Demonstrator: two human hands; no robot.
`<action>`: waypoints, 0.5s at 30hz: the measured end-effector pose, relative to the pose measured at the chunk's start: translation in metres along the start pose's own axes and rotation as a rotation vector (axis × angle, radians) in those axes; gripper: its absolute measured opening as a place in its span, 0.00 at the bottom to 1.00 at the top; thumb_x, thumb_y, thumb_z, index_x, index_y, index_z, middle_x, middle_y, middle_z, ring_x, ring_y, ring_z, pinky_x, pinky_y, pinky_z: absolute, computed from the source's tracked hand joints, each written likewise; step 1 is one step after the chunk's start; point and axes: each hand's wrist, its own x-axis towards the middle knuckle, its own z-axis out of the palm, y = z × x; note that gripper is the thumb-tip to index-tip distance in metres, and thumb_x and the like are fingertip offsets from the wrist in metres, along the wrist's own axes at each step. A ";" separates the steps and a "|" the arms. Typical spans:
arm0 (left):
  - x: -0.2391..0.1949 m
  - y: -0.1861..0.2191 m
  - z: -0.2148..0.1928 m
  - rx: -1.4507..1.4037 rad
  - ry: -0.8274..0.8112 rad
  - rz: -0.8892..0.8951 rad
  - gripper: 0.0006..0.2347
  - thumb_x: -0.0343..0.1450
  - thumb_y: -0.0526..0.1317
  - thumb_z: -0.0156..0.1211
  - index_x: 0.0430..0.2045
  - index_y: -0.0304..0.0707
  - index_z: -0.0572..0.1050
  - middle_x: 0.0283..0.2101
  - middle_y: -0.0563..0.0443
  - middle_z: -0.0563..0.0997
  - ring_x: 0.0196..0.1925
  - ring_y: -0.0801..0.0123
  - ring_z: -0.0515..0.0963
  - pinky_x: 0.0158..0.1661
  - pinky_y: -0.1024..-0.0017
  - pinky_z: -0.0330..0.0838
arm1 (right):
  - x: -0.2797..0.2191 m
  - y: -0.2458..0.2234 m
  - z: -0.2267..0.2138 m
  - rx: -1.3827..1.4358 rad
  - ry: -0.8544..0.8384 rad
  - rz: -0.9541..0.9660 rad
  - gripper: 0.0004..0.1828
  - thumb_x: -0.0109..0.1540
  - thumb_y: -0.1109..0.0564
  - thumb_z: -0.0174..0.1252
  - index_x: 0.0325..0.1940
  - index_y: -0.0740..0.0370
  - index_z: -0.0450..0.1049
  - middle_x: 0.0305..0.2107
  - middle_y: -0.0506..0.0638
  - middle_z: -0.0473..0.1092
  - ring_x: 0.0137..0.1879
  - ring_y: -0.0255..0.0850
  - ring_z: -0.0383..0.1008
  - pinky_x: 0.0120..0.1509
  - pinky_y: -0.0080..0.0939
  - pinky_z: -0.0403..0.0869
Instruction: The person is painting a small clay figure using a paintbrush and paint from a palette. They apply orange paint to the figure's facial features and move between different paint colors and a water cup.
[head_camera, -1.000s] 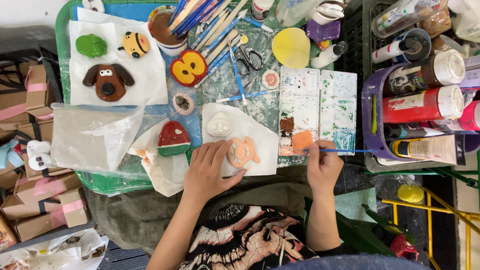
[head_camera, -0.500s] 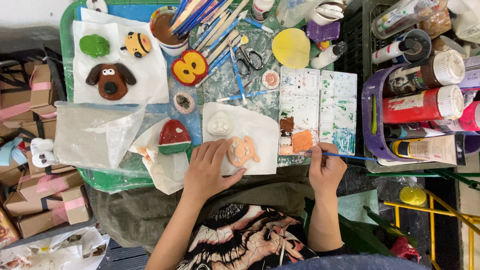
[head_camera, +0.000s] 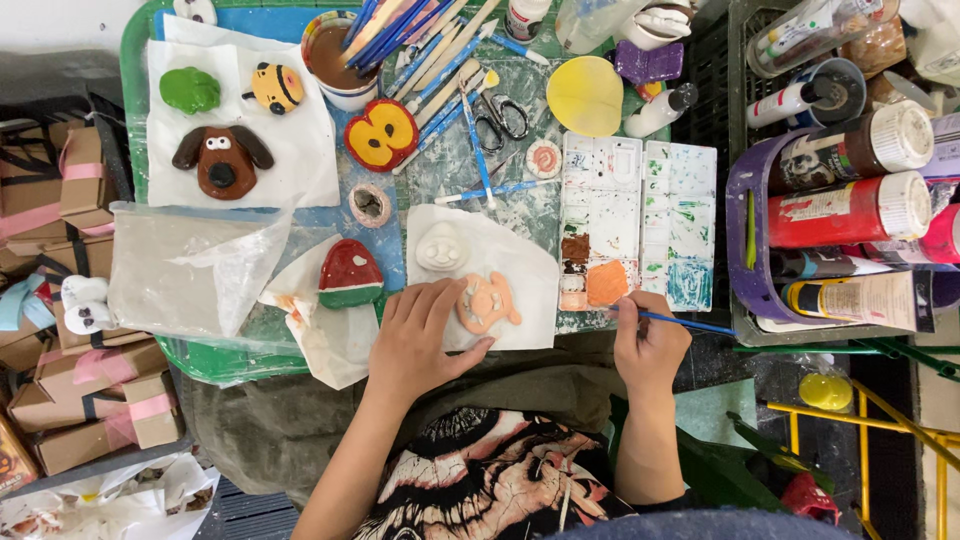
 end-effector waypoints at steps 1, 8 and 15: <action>0.000 0.000 0.000 0.005 0.001 0.002 0.30 0.63 0.52 0.74 0.56 0.36 0.71 0.52 0.47 0.78 0.53 0.54 0.76 0.53 0.59 0.69 | 0.000 0.000 0.001 0.009 0.011 -0.013 0.05 0.71 0.61 0.58 0.43 0.66 0.75 0.27 0.50 0.77 0.32 0.31 0.78 0.35 0.30 0.72; -0.001 0.000 0.000 -0.009 -0.002 -0.003 0.30 0.63 0.52 0.73 0.56 0.36 0.71 0.52 0.47 0.78 0.54 0.54 0.76 0.53 0.59 0.69 | 0.000 0.000 0.005 0.001 0.007 -0.023 0.05 0.70 0.62 0.56 0.42 0.67 0.74 0.27 0.52 0.77 0.29 0.33 0.77 0.34 0.31 0.71; -0.002 0.001 -0.001 -0.015 -0.004 -0.021 0.30 0.63 0.52 0.74 0.56 0.37 0.71 0.52 0.47 0.78 0.54 0.54 0.76 0.54 0.59 0.69 | 0.005 0.008 0.012 0.199 -0.060 0.157 0.05 0.72 0.61 0.54 0.43 0.65 0.72 0.27 0.49 0.77 0.33 0.31 0.77 0.36 0.29 0.71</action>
